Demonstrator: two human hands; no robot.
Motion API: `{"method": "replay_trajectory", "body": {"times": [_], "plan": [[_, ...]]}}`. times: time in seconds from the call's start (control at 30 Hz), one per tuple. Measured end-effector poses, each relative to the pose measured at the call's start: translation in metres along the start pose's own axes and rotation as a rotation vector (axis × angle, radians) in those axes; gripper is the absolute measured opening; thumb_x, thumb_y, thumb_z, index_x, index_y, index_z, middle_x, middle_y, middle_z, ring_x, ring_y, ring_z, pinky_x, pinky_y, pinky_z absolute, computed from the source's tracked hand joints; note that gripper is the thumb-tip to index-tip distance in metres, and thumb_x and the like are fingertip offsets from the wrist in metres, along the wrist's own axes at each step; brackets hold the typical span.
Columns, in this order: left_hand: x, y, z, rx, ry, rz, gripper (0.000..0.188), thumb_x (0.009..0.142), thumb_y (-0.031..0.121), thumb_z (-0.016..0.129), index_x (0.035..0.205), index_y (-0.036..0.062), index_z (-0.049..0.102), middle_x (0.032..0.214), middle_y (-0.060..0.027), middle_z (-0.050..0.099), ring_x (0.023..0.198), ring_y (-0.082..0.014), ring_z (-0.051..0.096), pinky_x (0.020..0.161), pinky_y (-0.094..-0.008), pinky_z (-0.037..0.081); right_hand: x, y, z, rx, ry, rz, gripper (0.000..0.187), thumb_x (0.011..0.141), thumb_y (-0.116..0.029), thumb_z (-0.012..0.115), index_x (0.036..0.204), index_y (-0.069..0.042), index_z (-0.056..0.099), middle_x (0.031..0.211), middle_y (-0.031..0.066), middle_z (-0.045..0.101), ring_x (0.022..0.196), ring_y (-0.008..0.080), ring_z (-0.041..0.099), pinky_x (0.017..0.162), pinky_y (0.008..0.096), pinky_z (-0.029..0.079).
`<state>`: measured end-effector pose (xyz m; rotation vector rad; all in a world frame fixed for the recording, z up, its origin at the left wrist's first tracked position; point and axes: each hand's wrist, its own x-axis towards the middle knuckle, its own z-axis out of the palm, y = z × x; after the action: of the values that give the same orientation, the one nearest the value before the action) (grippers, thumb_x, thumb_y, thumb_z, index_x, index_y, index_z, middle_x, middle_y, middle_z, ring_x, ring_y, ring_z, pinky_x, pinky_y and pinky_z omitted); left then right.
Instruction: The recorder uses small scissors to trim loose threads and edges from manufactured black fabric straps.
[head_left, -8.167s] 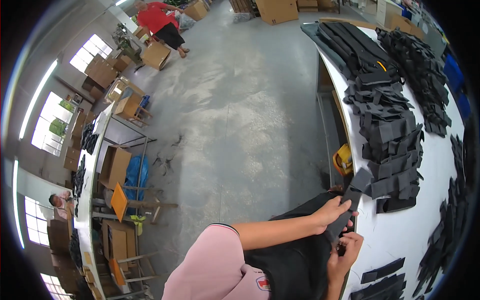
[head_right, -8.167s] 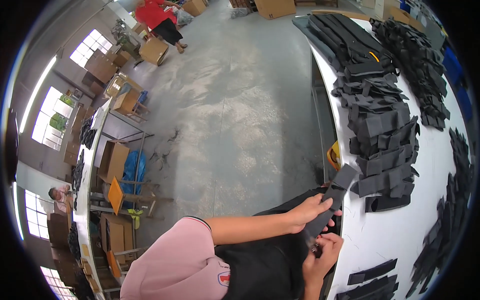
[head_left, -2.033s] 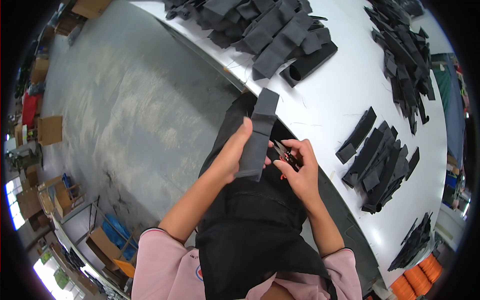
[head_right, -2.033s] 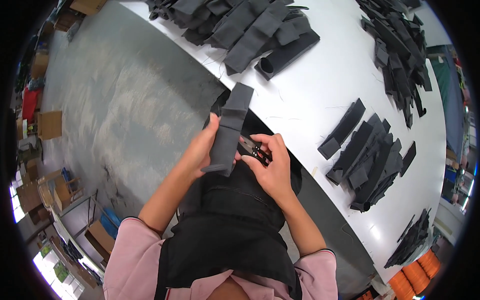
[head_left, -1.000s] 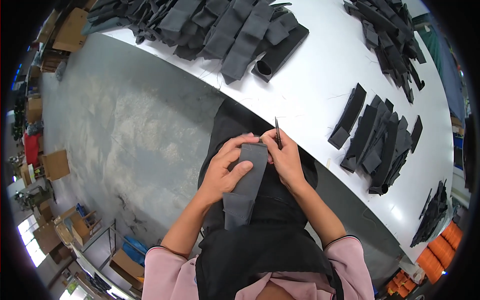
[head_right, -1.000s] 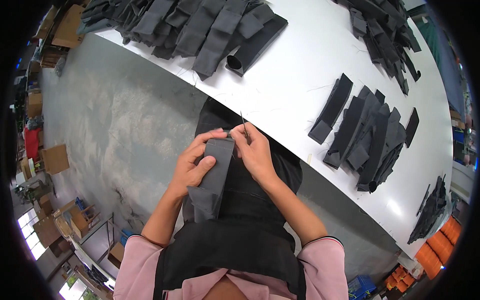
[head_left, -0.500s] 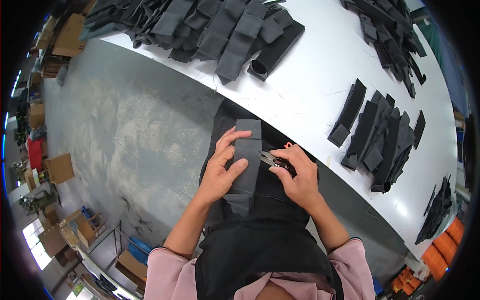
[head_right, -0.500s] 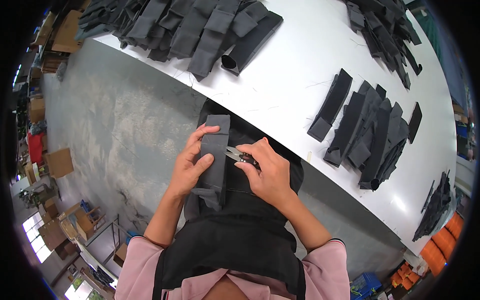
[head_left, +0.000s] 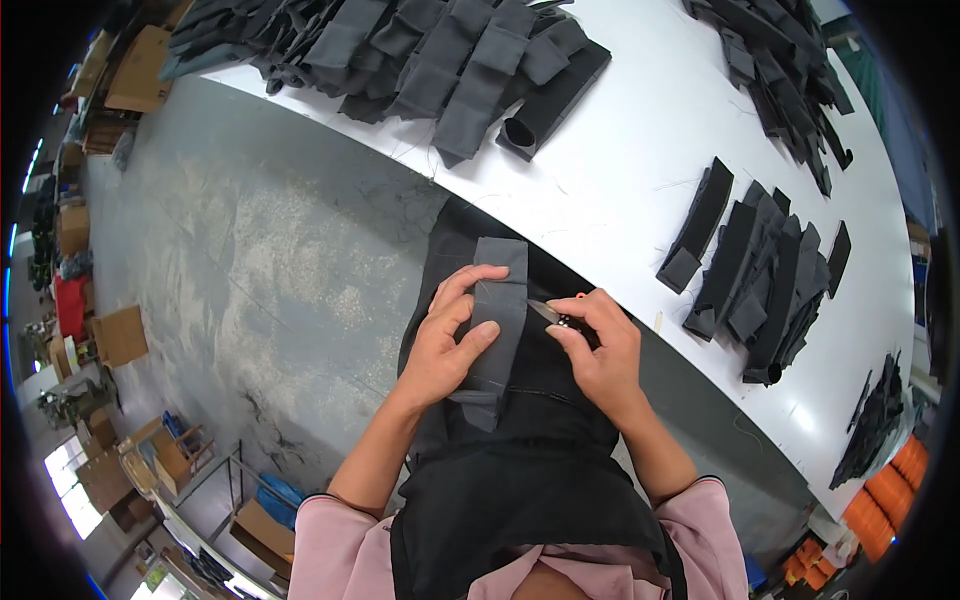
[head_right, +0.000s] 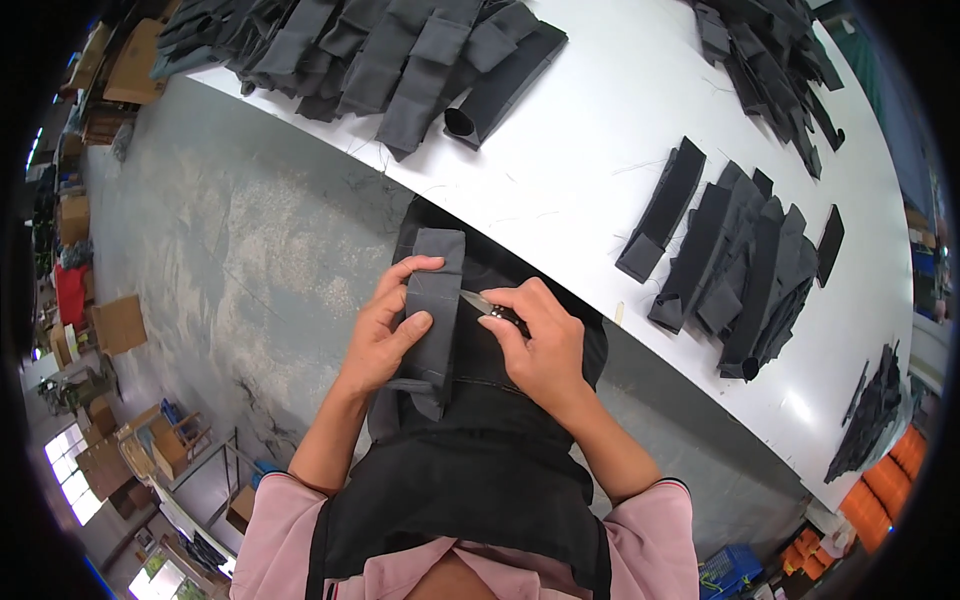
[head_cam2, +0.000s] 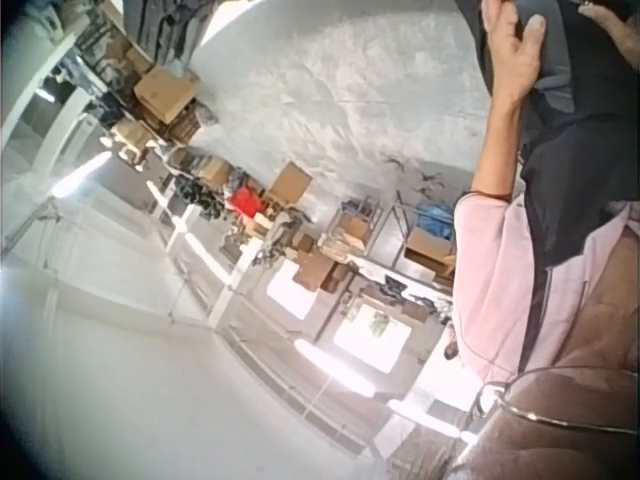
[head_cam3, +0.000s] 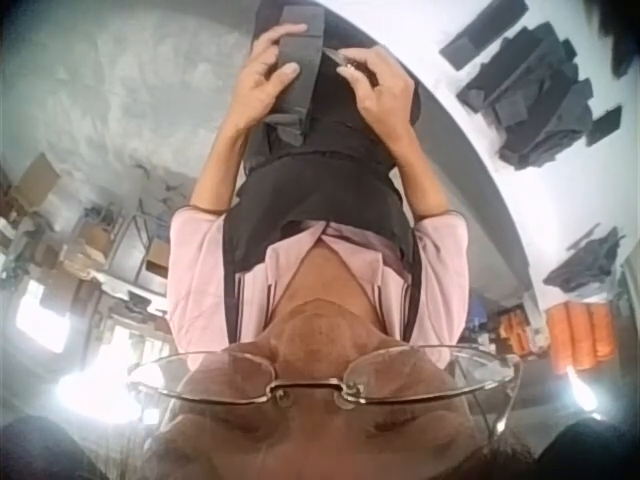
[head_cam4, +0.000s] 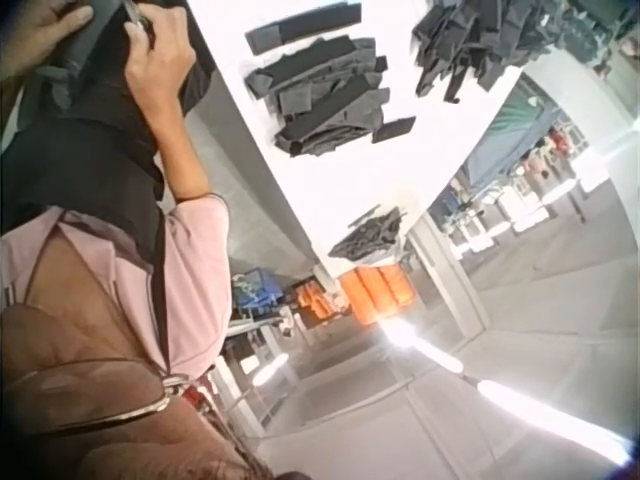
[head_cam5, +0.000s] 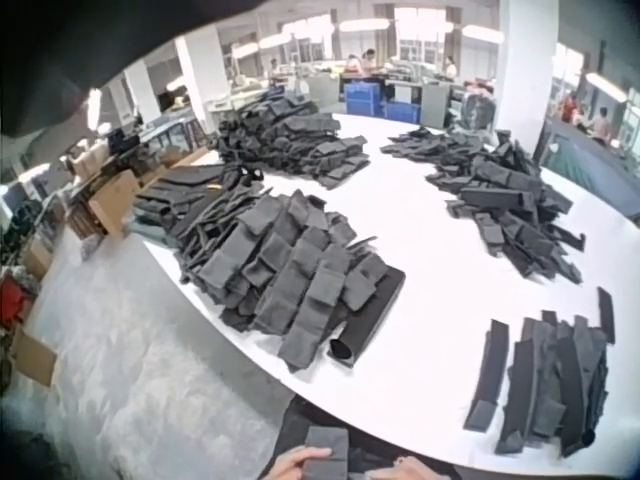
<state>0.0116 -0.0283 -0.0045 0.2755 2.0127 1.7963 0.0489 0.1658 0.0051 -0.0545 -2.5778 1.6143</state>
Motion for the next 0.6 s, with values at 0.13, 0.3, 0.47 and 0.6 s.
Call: {"method": "replay_trajectory", "body": {"times": [0.13,0.3,0.47,0.6], "plan": [[-0.001,-0.004,-0.004,0.126,-0.030,0.071,0.021,0.083,0.018,0.057,0.074,0.0019,0.046,0.130,-0.0107,0.049,0.118,-0.0290,0.040,0.102,-0.0388,0.025,0.006,-0.005,-0.001,-0.001,-0.080,-0.087,0.026,0.072,-0.005,0.070,0.096,-0.006,0.063,0.080,0.0079,0.052,0.062,0.0196,0.055,0.051,0.0280,0.044],[0.001,-0.003,-0.002,0.174,-0.056,0.122,0.025,0.084,0.018,0.057,0.071,0.0032,0.041,0.129,-0.0111,0.050,0.112,-0.0275,0.043,0.100,-0.0389,0.025,0.013,-0.004,-0.003,-0.045,-0.170,-0.098,0.024,0.071,-0.007,0.071,0.093,-0.005,0.062,0.079,0.0078,0.049,0.060,0.0204,0.053,0.051,0.0288,0.045],[-0.001,-0.005,-0.001,0.118,-0.047,0.088,0.025,0.084,0.019,0.057,0.071,0.0031,0.042,0.129,-0.0110,0.050,0.110,-0.0280,0.044,0.101,-0.0400,0.025,0.012,-0.001,0.002,-0.093,-0.151,-0.156,0.019,0.071,-0.007,0.071,0.088,-0.004,0.063,0.075,0.0079,0.048,0.059,0.0204,0.053,0.049,0.0290,0.043],[0.000,-0.003,0.002,0.012,-0.032,0.069,0.025,0.085,0.018,0.057,0.072,0.0016,0.044,0.128,-0.0123,0.049,0.105,-0.0220,0.047,0.094,-0.0334,0.033,0.007,0.002,0.006,-0.046,-0.085,-0.119,0.016,0.071,-0.006,0.070,0.085,-0.004,0.063,0.073,0.0083,0.047,0.061,0.0194,0.051,0.052,0.0267,0.042]]}}
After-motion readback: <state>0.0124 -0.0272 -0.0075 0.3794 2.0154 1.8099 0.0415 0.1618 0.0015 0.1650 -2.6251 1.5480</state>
